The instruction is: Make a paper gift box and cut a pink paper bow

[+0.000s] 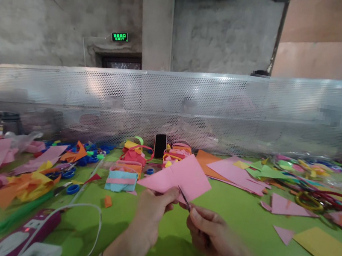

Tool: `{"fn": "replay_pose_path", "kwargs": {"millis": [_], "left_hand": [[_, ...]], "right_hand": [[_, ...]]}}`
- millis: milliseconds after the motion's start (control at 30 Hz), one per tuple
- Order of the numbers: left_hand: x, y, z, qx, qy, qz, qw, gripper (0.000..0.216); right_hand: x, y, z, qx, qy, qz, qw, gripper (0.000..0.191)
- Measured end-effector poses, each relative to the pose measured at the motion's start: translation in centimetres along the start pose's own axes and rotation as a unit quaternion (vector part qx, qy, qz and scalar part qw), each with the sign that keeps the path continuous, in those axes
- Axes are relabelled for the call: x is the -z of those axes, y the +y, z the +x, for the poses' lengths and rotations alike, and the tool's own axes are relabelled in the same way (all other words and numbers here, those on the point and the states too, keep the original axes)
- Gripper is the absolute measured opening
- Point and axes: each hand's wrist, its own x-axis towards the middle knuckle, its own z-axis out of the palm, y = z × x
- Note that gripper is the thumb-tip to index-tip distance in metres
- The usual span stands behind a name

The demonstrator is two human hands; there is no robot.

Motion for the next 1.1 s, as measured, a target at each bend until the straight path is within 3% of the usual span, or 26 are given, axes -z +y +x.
{"fn": "replay_pose_path", "kwargs": {"millis": [600, 1100], "left_hand": [[-0.12, -0.14, 0.11, -0.007, -0.029, 0.026, 0.999, 0.013], [-0.45, 0.36, -0.39, 0.062, -0.037, -0.04, 0.997, 0.021]], "right_hand": [[-0.21, 0.11, 0.12, 0.006, 0.0, 0.025, 1.0, 0.039], [-0.38, 0.43, 0.07, 0.022, -0.015, 0.049, 0.998, 0.038]]}}
